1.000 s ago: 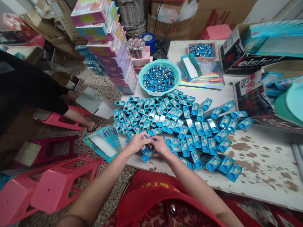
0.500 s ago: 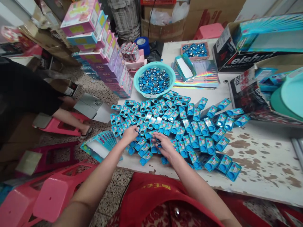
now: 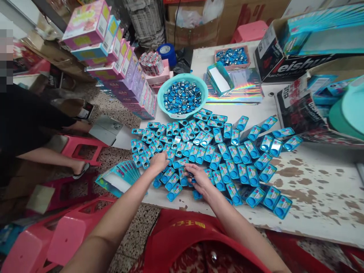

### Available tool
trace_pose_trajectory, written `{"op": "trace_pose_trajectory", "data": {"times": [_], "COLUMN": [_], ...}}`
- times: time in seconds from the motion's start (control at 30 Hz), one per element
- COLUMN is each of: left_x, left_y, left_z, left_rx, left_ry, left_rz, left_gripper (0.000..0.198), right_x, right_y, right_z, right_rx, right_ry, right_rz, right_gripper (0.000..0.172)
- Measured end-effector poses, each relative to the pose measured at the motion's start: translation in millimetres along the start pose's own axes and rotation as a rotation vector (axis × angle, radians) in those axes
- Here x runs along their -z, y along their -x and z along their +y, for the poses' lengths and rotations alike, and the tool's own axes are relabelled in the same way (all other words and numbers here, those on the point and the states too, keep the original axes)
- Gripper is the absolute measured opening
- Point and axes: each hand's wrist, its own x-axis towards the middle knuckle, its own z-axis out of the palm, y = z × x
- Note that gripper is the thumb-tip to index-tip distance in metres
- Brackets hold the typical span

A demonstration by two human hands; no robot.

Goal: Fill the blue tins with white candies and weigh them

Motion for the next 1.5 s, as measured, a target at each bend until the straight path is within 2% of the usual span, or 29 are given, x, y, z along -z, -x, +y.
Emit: {"op": "trace_pose_trajectory", "data": {"times": [0.2, 0.37, 0.5, 0.67, 0.73, 0.8, 0.87, 0.9, 0.97, 1.0, 1.13, 1.23, 1.37, 1.5], "left_x": [1.8, 0.4, -2.0, 1.6, -0.4, -7.0, -16.2, -20.3, -24.4, -23.6, -4.6, 10.0, 13.1, 16.3], "left_y": [1, -11, -17, 1, 13, 25, 35, 37, 36, 33, 3, -22, -39, -38], "left_z": [6, 13, 16, 10, 10, 14, 20, 22, 25, 25, 29, 43, 64, 66], "left_rx": [0.032, 0.035, 0.048, 0.024, -0.078, -0.28, -0.459, -0.497, -0.46, -0.405, -0.214, -0.15, -0.081, -0.059], "left_ry": [-0.062, -0.129, -0.114, -0.066, 0.09, 0.347, 0.566, 0.626, 0.669, 0.659, 0.368, 0.094, -0.066, -0.108], "left_rz": [0.025, -0.008, 0.007, 0.056, 0.13, 0.136, 0.013, -0.062, -0.161, -0.163, 0.005, 0.077, 0.058, 0.041], "left_gripper": [0.028, 0.025, 0.021, 0.023, 0.027, 0.032, 0.027, 0.022, 0.016, 0.015, 0.015, 0.021, 0.034, 0.031], "right_x": [2, 2, 1, 3, 4, 4, 2, 2, 1, 2, 12, 20, 23, 26], "right_y": [1, 3, 4, 1, -1, -3, -4, -3, 0, 2, 11, 13, 9, 4], "right_z": [-4, -9, -11, -2, 3, 8, 12, 13, 12, 9, -13, -29, -34, -33], "right_rx": [0.013, -0.017, -0.038, 0.03, 0.077, 0.099, 0.088, 0.066, -0.001, -0.04, -0.12, -0.147, -0.157, -0.086], "right_ry": [-0.013, -0.101, -0.131, 0.032, 0.128, 0.209, 0.259, 0.266, 0.225, 0.164, -0.305, -0.534, -0.544, -0.392], "right_rz": [0.006, 0.034, -0.019, -0.066, -0.075, -0.106, -0.154, -0.178, -0.202, -0.206, -0.243, -0.189, -0.104, -0.094], "right_gripper": [0.021, 0.018, 0.024, 0.012, 0.013, 0.012, 0.007, 0.005, 0.004, 0.006, 0.018, 0.022, 0.023, 0.019]}}
